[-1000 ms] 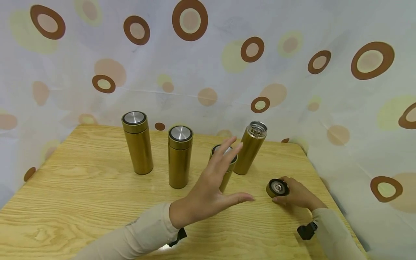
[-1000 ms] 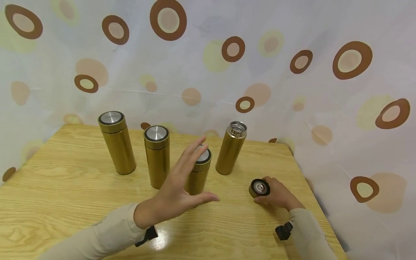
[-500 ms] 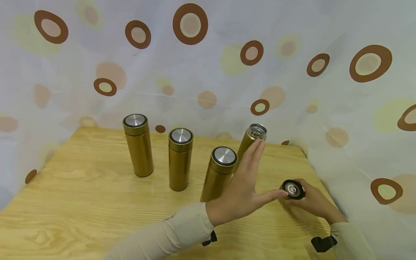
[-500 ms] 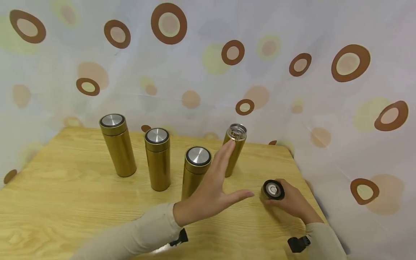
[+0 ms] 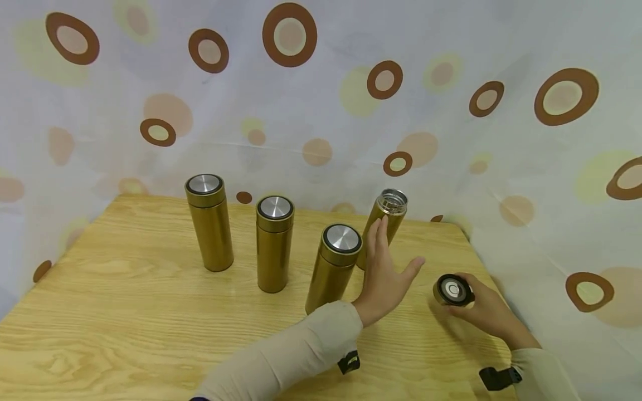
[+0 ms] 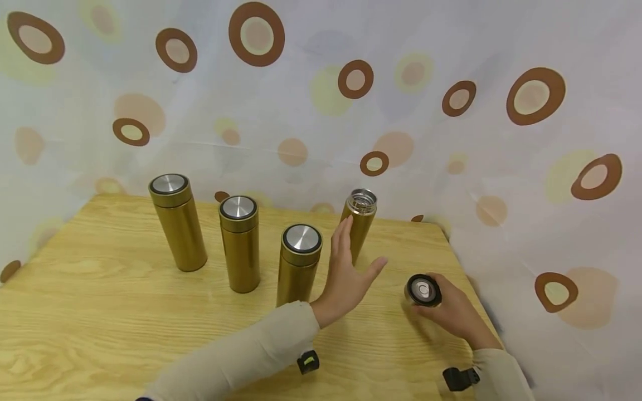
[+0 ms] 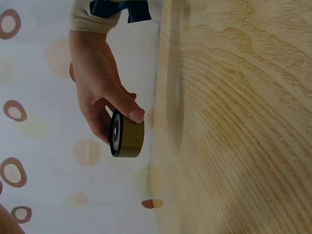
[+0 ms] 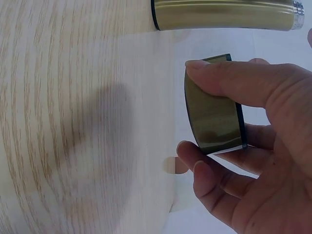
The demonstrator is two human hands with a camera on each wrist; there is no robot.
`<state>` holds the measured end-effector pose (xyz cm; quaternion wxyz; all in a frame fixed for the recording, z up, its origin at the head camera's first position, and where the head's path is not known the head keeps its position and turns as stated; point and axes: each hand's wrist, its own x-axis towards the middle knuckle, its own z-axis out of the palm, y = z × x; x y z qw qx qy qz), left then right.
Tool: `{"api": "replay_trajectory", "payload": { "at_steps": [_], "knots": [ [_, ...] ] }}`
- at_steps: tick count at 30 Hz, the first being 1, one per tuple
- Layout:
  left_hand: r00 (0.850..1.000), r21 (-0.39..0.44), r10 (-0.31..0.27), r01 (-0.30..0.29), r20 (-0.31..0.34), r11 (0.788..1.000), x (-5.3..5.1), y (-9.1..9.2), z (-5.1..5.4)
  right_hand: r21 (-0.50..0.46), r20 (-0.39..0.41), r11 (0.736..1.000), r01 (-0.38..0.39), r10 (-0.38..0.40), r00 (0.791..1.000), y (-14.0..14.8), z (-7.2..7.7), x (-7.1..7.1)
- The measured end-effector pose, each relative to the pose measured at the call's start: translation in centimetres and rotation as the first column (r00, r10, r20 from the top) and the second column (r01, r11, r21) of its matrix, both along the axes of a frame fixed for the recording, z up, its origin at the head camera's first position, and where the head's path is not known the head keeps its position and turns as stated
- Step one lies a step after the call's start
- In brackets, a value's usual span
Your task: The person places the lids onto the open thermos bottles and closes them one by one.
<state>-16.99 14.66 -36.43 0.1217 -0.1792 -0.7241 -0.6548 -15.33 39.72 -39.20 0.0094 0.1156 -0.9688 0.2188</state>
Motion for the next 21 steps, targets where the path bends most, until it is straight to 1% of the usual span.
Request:
{"api": "replay_trajectory", "payload": {
  "at_steps": [3,6,9,11,13,17,19,21],
  "knots": [
    [0.996,0.042,0.052,-0.056,0.076,0.998,-0.7,0.7,-0.4,0.003,0.001,1.0,0.0,0.0,1.0,-0.3,0.1,0.0],
    [0.985,0.081,0.118,-0.129,0.125,0.988,-1.4,1.2,-0.7,0.003,0.006,1.0,0.006,-0.006,1.0,-0.6,0.2,-0.1],
    [0.974,0.103,0.178,-0.194,0.143,0.976,-2.0,1.6,-1.1,0.0,0.012,1.0,0.009,-0.009,1.0,-0.5,0.2,-0.2],
    [0.968,0.099,0.202,-0.218,0.149,0.971,-2.4,1.8,-1.4,-0.003,0.021,1.0,0.014,-0.014,1.0,-0.5,0.1,-0.3],
    [0.966,0.086,0.216,-0.23,0.145,0.969,-3.0,1.8,-1.7,-0.003,0.025,1.0,0.013,-0.013,1.0,-0.6,0.1,-0.3],
    [0.969,0.061,0.205,-0.215,0.138,0.975,-4.0,2.0,-2.2,-0.013,0.031,1.0,0.012,-0.011,0.999,-0.7,0.1,-0.2],
    [0.969,0.046,0.202,-0.21,0.139,0.977,-4.3,2.1,-2.3,-0.02,0.032,1.0,0.01,-0.009,0.999,-0.7,0.1,-0.2],
    [0.966,0.031,0.214,-0.22,0.148,0.975,-4.6,2.3,-2.5,-0.03,0.038,0.999,0.011,-0.01,0.999,-0.8,0.0,-0.1]
  ]
}}
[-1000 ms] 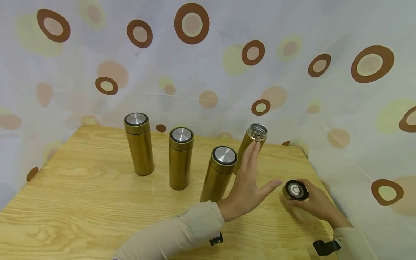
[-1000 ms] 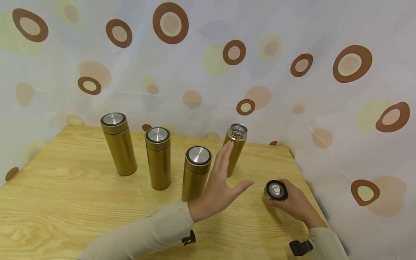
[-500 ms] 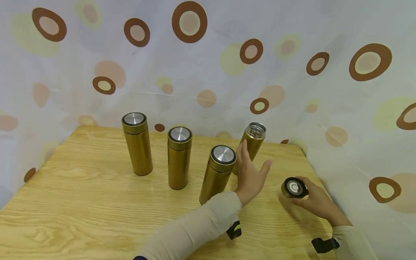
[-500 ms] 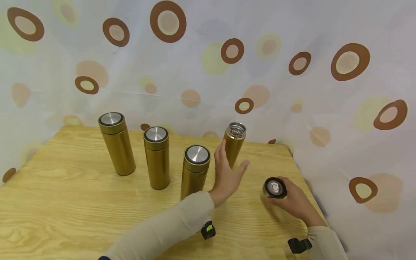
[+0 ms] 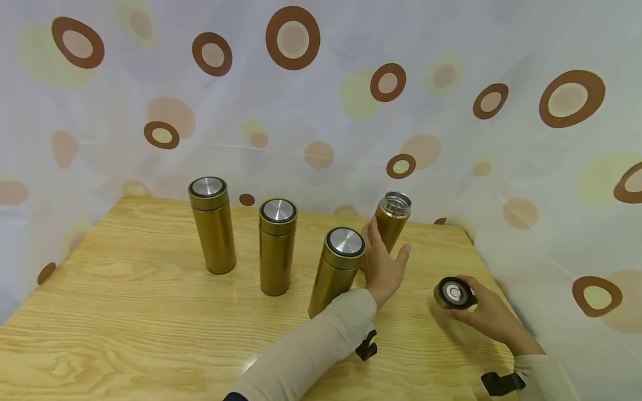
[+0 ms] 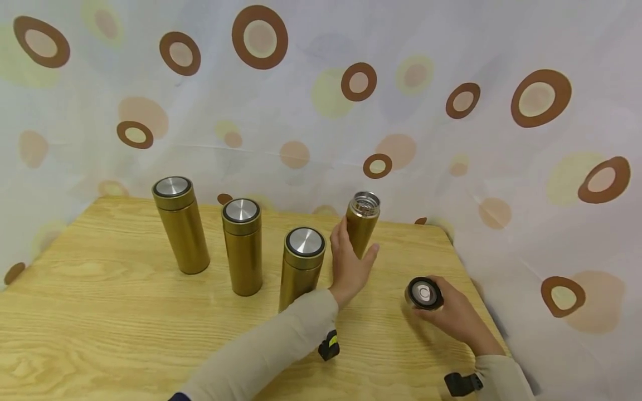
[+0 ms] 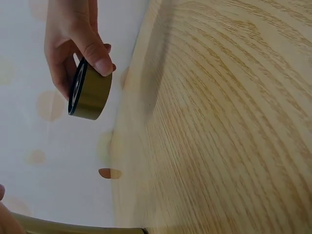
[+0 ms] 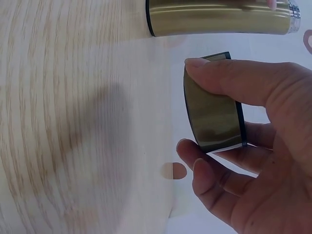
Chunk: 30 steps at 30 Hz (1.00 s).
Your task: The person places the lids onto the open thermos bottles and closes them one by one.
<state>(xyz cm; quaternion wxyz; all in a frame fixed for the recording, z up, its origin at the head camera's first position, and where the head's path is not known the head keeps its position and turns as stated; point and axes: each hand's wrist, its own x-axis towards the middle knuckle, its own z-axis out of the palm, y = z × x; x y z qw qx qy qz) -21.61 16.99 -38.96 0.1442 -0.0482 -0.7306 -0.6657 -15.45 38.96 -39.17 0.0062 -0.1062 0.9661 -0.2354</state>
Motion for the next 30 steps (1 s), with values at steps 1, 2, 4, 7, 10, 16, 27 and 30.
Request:
{"api": "replay_trajectory", "payload": {
  "at_steps": [1,2,4,7,10,16,27,30],
  "knots": [
    [1.0,-0.009,0.011,-0.011,0.008,1.0,-0.1,0.1,-0.1,-0.004,0.004,1.0,-0.002,0.002,1.0,0.0,-0.1,0.0],
    [1.0,-0.019,0.023,-0.023,0.012,1.0,-0.3,0.3,-0.2,-0.009,0.011,1.0,-0.003,0.003,1.0,0.0,-0.1,0.0],
    [0.999,-0.032,0.039,-0.039,0.016,0.999,-0.5,0.4,-0.4,-0.015,0.017,1.0,-0.003,0.004,1.0,0.1,-0.3,-0.1],
    [0.998,-0.039,0.057,-0.057,0.012,0.998,-0.8,0.6,-0.4,-0.02,0.028,1.0,-0.002,0.003,1.0,0.0,-0.5,-0.1],
    [0.998,-0.02,0.07,-0.069,0.005,0.997,-1.0,0.6,-0.3,-0.017,0.029,1.0,0.003,-0.002,1.0,-0.1,-0.5,0.0],
    [0.995,0.006,0.098,-0.098,0.01,0.995,-1.3,0.9,-0.3,-0.022,0.049,1.0,0.016,-0.015,0.999,-0.2,-0.5,0.2],
    [0.993,0.01,0.122,-0.122,-0.005,0.993,-1.9,1.4,-0.3,-0.025,0.041,1.0,0.013,-0.012,0.999,0.0,-0.8,0.4],
    [0.992,0.005,0.122,-0.122,-0.017,0.993,-2.0,1.4,-0.3,-0.027,0.046,0.999,0.018,-0.016,0.999,0.0,-0.8,0.5]
  ]
}}
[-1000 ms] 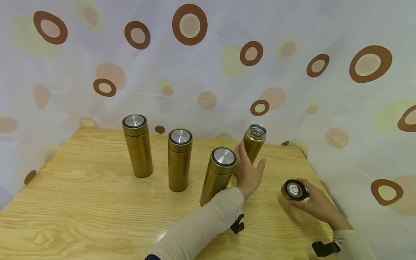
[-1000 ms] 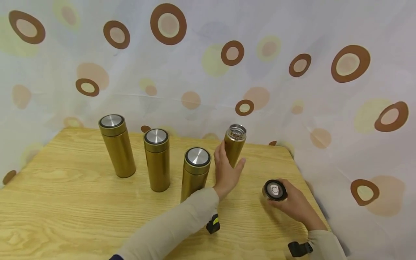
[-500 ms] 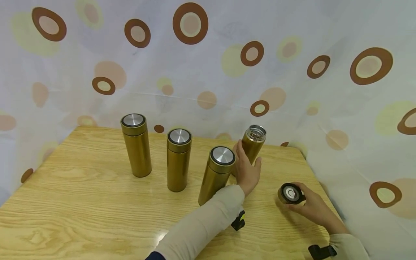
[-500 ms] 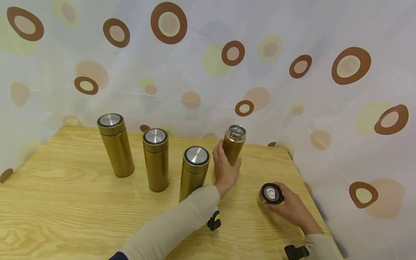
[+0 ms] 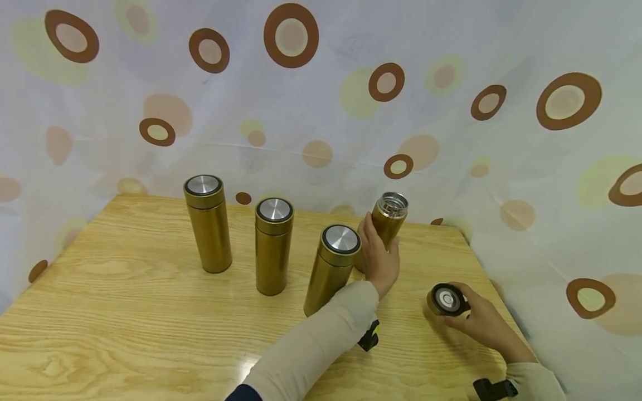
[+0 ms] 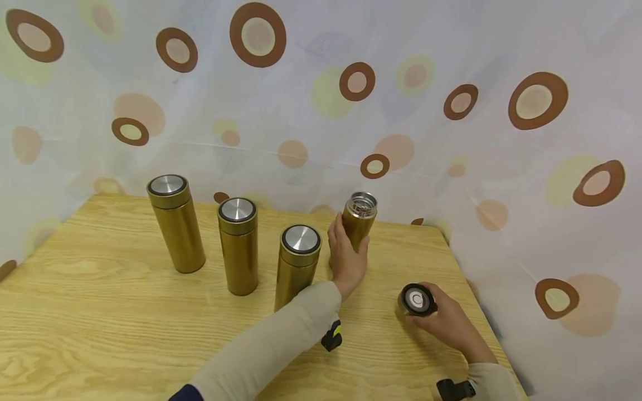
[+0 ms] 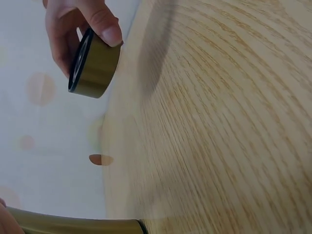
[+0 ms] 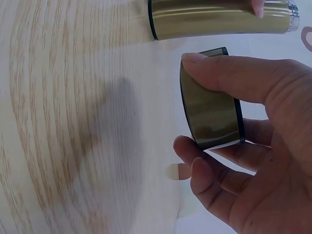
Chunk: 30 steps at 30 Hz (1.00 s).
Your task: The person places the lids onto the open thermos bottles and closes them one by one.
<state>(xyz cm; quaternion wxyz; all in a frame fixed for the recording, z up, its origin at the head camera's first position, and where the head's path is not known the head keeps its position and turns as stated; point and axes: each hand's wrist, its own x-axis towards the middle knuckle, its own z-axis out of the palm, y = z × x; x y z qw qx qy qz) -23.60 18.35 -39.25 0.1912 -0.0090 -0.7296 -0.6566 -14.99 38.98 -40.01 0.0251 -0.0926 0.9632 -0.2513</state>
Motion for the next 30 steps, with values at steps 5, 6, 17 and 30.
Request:
{"api": "replay_trajectory", "payload": {
  "at_steps": [5,6,17,30],
  "knots": [
    [1.0,-0.01,0.02,-0.021,-0.005,1.0,-0.3,0.0,-0.3,-0.008,0.012,1.0,0.004,-0.004,1.0,-0.1,-0.1,0.0],
    [1.0,-0.008,0.023,-0.023,-0.002,1.0,-0.3,0.0,-0.4,-0.01,0.016,1.0,0.005,-0.005,1.0,-0.1,-0.1,0.0],
    [0.998,-0.03,0.061,-0.061,-0.014,0.998,-0.4,0.1,-0.7,-0.021,0.034,1.0,0.013,-0.012,0.999,-0.1,-0.4,-0.1],
    [0.997,-0.08,0.074,-0.074,-0.006,0.994,-0.6,-0.3,-1.5,-0.016,0.085,0.999,0.034,-0.032,0.996,-0.3,-0.2,-0.2]
  ]
}}
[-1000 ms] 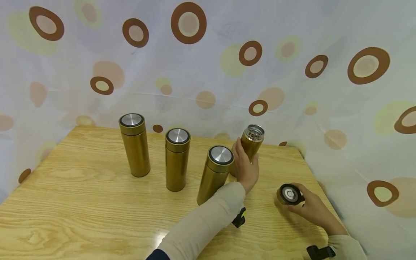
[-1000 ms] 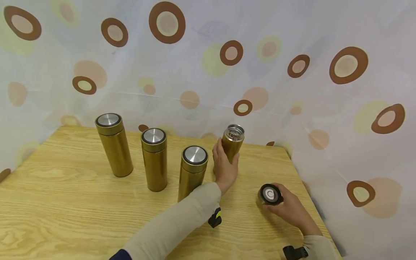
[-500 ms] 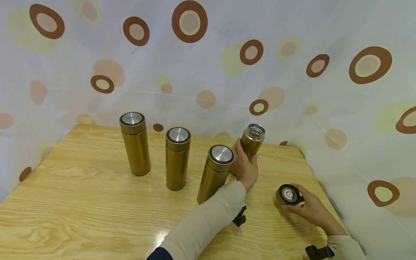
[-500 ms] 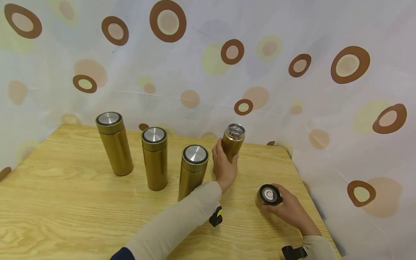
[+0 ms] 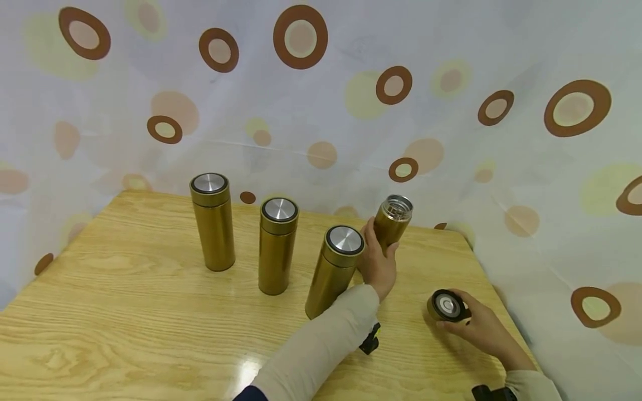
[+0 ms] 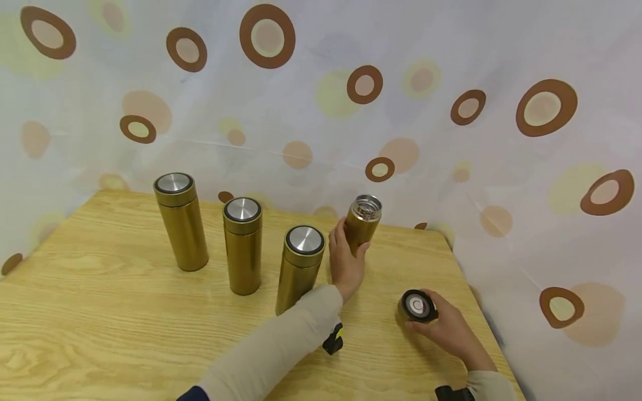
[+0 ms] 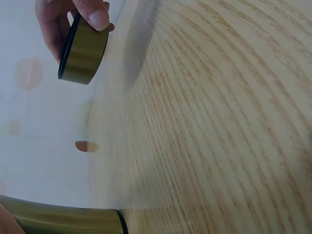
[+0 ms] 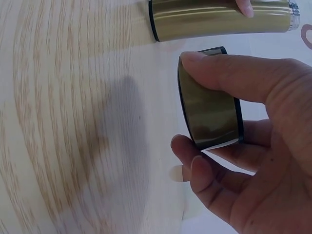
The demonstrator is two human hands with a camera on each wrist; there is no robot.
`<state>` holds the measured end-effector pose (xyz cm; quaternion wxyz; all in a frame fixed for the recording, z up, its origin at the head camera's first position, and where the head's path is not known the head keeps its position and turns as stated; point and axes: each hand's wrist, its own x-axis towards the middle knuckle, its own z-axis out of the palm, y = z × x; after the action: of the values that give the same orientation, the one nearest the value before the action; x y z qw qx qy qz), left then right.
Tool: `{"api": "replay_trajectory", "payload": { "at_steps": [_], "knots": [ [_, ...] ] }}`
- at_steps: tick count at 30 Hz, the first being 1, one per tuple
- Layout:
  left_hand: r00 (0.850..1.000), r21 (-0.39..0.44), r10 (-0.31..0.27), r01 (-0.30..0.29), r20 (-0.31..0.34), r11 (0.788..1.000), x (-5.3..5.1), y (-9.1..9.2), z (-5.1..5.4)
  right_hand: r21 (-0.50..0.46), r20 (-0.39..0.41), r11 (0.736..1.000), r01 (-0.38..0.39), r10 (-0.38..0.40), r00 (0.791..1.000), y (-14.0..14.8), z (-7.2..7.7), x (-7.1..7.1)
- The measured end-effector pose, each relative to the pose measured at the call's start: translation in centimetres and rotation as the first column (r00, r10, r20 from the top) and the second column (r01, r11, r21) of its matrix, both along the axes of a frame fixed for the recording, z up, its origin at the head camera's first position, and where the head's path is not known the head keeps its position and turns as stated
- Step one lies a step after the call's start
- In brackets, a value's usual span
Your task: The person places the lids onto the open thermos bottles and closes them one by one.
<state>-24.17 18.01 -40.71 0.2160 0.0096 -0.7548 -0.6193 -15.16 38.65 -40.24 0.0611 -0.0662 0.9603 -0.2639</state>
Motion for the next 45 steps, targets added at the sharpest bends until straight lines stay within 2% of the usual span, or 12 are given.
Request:
{"api": "replay_trajectory", "payload": {
  "at_steps": [5,11,17,21,25,31,33,37,38,40,44,45],
  "knots": [
    [1.0,-0.005,0.008,-0.008,0.002,1.0,-0.1,0.2,-0.1,-0.013,-0.053,1.0,-0.01,0.009,0.999,-0.1,-0.1,-0.2],
    [1.0,-0.016,-0.006,0.006,0.025,1.0,0.1,0.2,-0.1,-0.087,-0.142,0.996,-0.026,0.014,0.99,-0.1,0.0,-0.3],
    [1.0,-0.019,-0.007,0.007,0.013,1.0,0.1,0.3,-0.3,-0.166,-0.151,0.986,-0.011,-0.015,0.988,-0.1,0.6,-0.6],
    [1.0,-0.024,-0.008,0.007,-0.002,1.0,0.1,0.1,-0.3,-0.264,-0.113,0.964,0.002,-0.033,0.993,-0.1,1.2,-0.7],
    [1.0,-0.016,-0.013,0.013,0.002,1.0,0.1,0.0,-0.3,-0.365,-0.073,0.931,-0.005,-0.023,0.997,-0.2,2.0,-0.7],
    [1.0,-0.005,-0.018,0.018,0.011,1.0,0.1,0.0,-0.3,-0.447,-0.087,0.891,-0.076,0.041,0.995,-0.8,4.2,-0.7],
    [1.0,-0.004,-0.016,0.016,0.008,1.0,0.2,0.0,-0.3,-0.495,-0.11,0.861,-0.118,0.073,0.991,-1.0,4.9,-0.9],
    [1.0,-0.001,-0.018,0.018,-0.002,1.0,0.1,0.0,-0.4,-0.646,-0.14,0.733,-0.213,0.161,0.977,-1.1,6.2,-1.7],
    [1.0,-0.002,-0.019,0.019,-0.004,1.0,0.0,0.0,-0.4,-0.666,-0.143,0.711,-0.225,0.174,0.974,-1.2,6.6,-1.9],
    [1.0,-0.004,-0.02,0.02,-0.007,1.0,0.0,0.0,-0.5,-0.664,-0.152,0.712,-0.228,0.171,0.974,-1.4,7.3,-2.3],
    [1.0,-0.007,-0.018,0.018,-0.008,1.0,-0.1,0.0,-0.5,-0.615,-0.169,0.767,-0.181,0.095,0.981,-2.3,8.9,-3.1],
    [1.0,-0.006,-0.018,0.018,-0.005,1.0,-0.1,0.0,-0.5,-0.616,-0.169,0.77,-0.166,0.076,0.983,-2.6,9.3,-3.2]
  ]
}}
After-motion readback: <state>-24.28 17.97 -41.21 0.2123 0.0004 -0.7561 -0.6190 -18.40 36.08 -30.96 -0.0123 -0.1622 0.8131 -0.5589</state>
